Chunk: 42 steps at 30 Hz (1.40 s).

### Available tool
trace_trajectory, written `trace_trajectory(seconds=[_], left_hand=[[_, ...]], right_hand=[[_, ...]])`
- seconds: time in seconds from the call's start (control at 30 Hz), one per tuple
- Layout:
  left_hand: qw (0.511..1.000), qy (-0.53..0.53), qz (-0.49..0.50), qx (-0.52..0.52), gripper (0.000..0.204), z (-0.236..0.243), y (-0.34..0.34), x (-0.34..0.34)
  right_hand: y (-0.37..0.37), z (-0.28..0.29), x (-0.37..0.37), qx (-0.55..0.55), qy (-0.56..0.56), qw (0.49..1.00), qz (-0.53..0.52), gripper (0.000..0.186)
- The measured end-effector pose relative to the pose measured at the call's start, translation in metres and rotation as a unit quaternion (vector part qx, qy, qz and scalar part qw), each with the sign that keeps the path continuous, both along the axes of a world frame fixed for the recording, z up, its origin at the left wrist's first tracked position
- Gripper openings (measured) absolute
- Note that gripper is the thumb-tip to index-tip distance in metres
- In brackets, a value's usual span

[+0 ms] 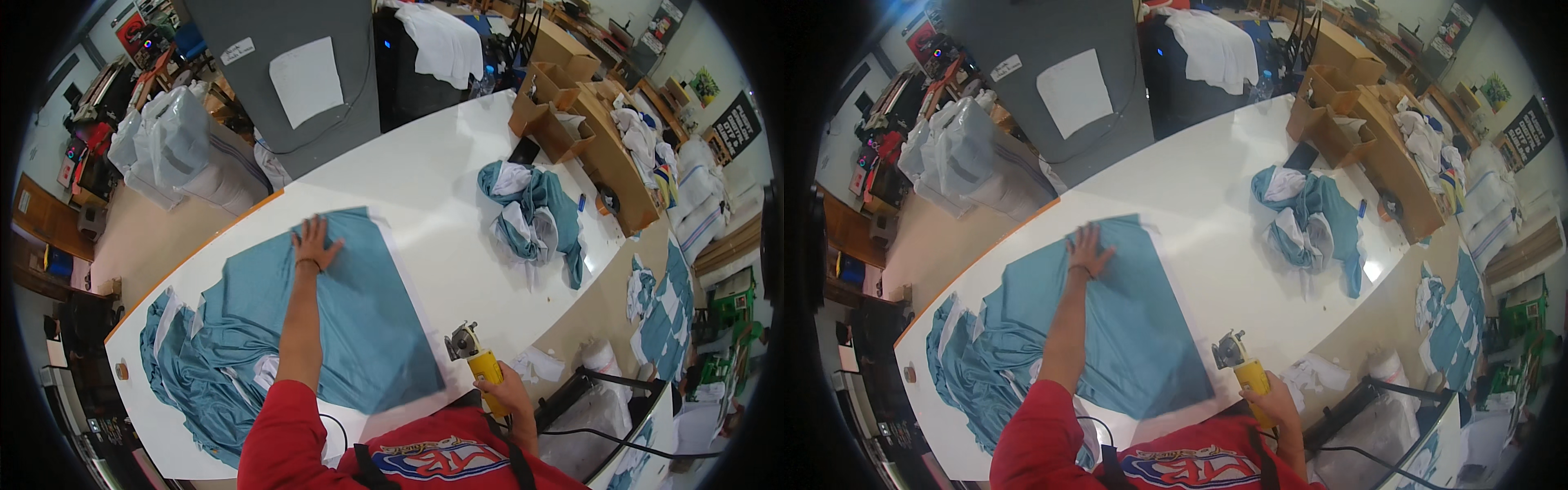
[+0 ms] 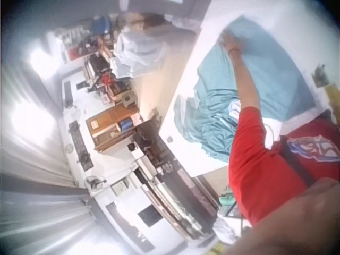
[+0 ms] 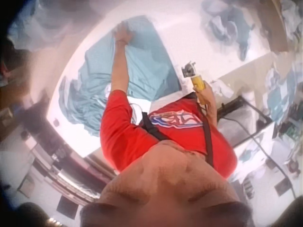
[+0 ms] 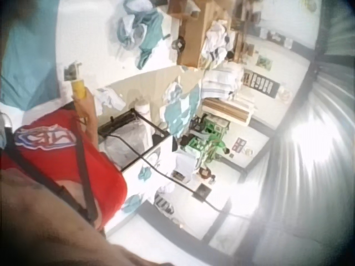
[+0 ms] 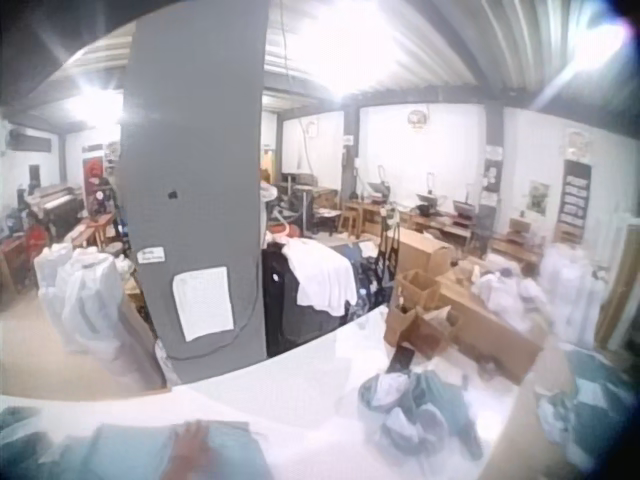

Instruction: The person uses a yellow electric rotary cutter to cut a large piece of teal and white fabric laid on a white table. They repeatedly smooth and reposition the fabric, then cut along its edges to separate sections. Cut pieces are moved aside as the process continues.

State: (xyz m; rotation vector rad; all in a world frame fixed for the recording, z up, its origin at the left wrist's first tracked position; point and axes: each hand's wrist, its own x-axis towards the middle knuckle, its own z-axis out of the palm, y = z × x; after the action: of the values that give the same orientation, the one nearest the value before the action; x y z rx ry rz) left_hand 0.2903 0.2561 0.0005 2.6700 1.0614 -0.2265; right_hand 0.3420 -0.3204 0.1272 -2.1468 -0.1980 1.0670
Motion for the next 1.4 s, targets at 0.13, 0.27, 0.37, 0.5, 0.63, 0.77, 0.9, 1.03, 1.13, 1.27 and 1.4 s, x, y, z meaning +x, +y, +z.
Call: trace_trajectory(seconds=[0.13, 0.27, 0.37, 0.5, 0.63, 0.77, 0.9, 1.03, 1.13, 1.27, 1.4], left_hand=[[0.985, 0.002, 0.171, 0.015, 0.093, 0.003, 0.009, 0.005], [0.995, -0.074, 0.037, 0.058, 0.093, -0.008, -0.096, -0.022], [0.994, -0.060, -0.089, 0.024, 0.091, -0.008, -0.200, -0.078], [0.989, -0.091, -0.113, 0.001, 0.087, -0.001, -0.237, -0.123], [0.982, -0.098, -0.162, 0.010, 0.086, -0.002, -0.241, -0.147], [0.982, -0.093, -0.159, 0.030, 0.087, -0.009, -0.259, -0.162], [0.980, -0.106, -0.170, 0.011, 0.088, -0.017, -0.298, -0.177], [0.979, -0.107, -0.172, 0.001, 0.090, -0.016, -0.328, -0.190], [0.978, -0.117, -0.175, 0.012, 0.091, -0.014, -0.332, -0.189], [0.977, -0.138, -0.164, 0.015, 0.092, -0.013, -0.331, -0.192], [0.975, -0.152, -0.164, 0.017, 0.094, -0.013, -0.331, -0.193]], right_hand=[[0.002, -0.006, 0.005, -0.035, -0.010, 0.999, 0.040, 0.060], [0.008, -0.015, 0.011, -0.020, -0.034, 0.998, 0.052, 0.058], [0.009, -0.021, 0.018, -0.028, -0.049, 0.996, 0.063, 0.055], [0.005, -0.010, 0.010, -0.016, -0.074, 0.995, 0.063, 0.058], [-0.016, -0.008, -0.013, -0.032, -0.128, 0.990, 0.046, 0.059], [-0.048, -0.013, -0.049, -0.034, -0.153, 0.987, 0.028, 0.063], [-0.072, -0.015, -0.090, -0.086, -0.156, 0.983, 0.035, 0.060], [-0.089, -0.017, -0.127, -0.127, -0.187, 0.973, 0.043, 0.057], [-0.099, -0.030, -0.142, -0.128, -0.210, 0.968, 0.050, 0.058], [-0.093, -0.033, -0.146, -0.136, -0.261, 0.952, 0.084, 0.058], [-0.084, -0.037, -0.136, -0.131, -0.265, 0.951, 0.090, 0.057]])
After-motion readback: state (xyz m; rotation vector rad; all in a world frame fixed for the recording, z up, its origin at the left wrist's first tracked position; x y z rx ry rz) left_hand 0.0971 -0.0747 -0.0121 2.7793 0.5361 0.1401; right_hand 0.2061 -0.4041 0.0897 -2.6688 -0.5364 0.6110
